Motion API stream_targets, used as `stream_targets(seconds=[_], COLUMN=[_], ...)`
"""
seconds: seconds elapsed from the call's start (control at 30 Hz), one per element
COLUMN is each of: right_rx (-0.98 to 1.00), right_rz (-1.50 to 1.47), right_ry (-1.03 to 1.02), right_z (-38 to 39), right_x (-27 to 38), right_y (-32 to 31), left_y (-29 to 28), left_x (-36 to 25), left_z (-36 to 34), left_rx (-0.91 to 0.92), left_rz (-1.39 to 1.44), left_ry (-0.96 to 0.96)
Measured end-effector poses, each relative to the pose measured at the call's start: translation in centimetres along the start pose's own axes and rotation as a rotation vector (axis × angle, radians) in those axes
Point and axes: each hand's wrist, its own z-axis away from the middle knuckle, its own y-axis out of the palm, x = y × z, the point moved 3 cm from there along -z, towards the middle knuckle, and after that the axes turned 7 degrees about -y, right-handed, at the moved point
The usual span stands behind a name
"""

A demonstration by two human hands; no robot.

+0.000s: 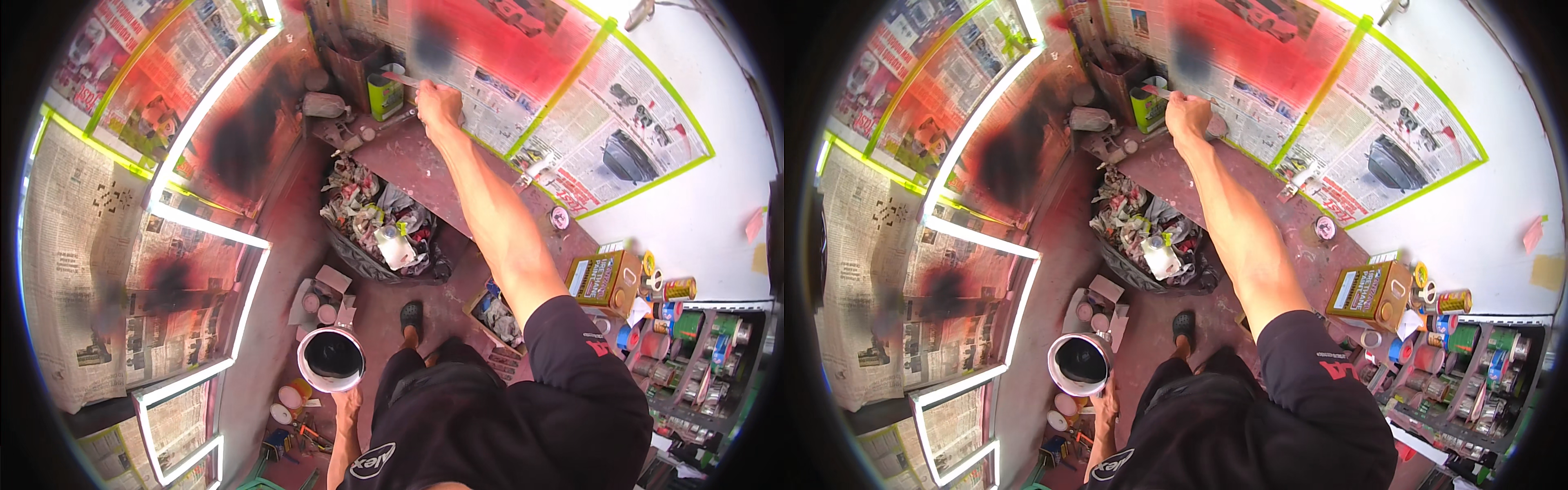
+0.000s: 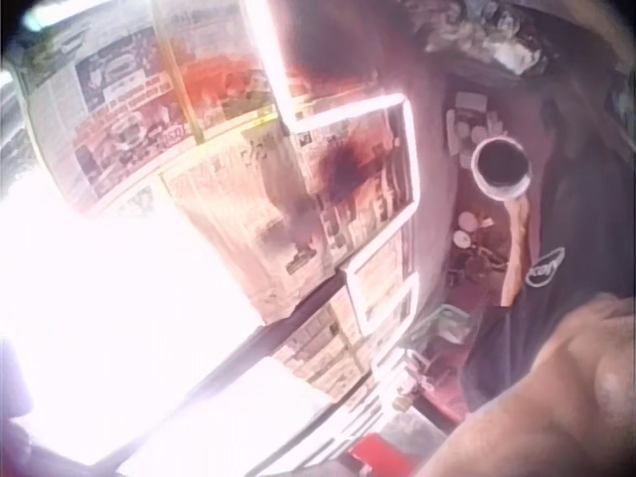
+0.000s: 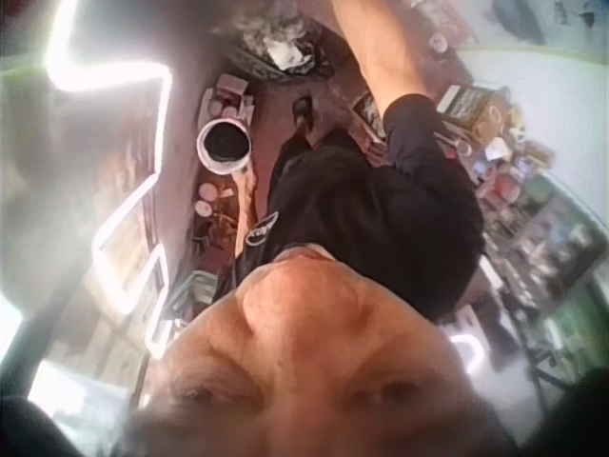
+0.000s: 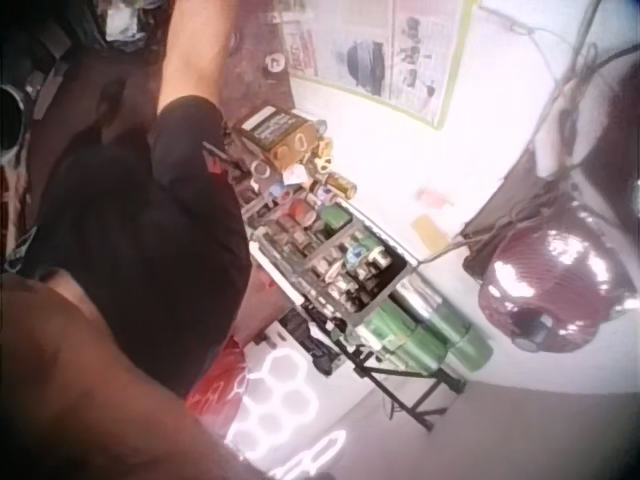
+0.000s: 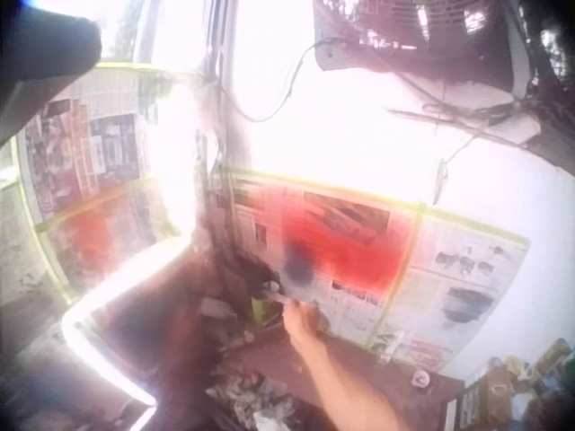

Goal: The person pours a dark liquid from a can into a white container, then adds a liquid from a yellow can labeled 'thinner' into the same container. They walk around the workshop carrying the container and a spray gun, then return to the workbench to wipe the container's rim with a pink cloth and pour more thinner into it.

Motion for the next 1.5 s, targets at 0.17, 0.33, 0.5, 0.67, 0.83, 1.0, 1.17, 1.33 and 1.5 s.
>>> stream_targets(seconds=[0.17,0.33,0.5,0.67,0.83,1.0,1.17,1.33,1.5], right_rx=[-0.046,0.291,0.366,-0.606,-0.865,-0.817,-0.664,-0.476,-0.171], right_rz=[0.078,-0.241,-0.246,0.051,0.523,0.306,0.288,0.414,0.886], right_ry=[-0.025,0.010,0.122,0.404,0.087,-0.153,-0.175,-0.190,-0.363], right_z=[-5.2,1.0,18.5,36.7,34.3,29.2,30.5,34.5,35.7], right_x=[-0.6,6.2,-1.2,-10.9,-8.2,-7.0,-5.9,1.8,9.9], right_y=[2.7,-0.3,-14.9,-39.4,-53.4,-53.9,-57.2,-61.0,-63.6], left_y=[-0.4,0.1,2.7,8.9,16.3,23.7,27.6,29.4,31.0], left_x=[-5.4,-8.3,-11.2,-13.8,-15.3,-24.2,-25.9,-27.5,-27.8], left_z=[0.0,-1.1,-2.8,-6.2,-7.4,-4.5,-2.7,-0.5,1.4], left_rx=[-0.064,-0.103,0.145,0.414,0.780,0.778,0.753,0.756,0.762], left_rz=[0.207,0.229,0.091,0.070,0.074,-0.179,-0.230,-0.327,-0.363], left_ry=[-0.084,-0.019,-0.035,0.128,0.105,0.362,0.448,0.436,0.522])
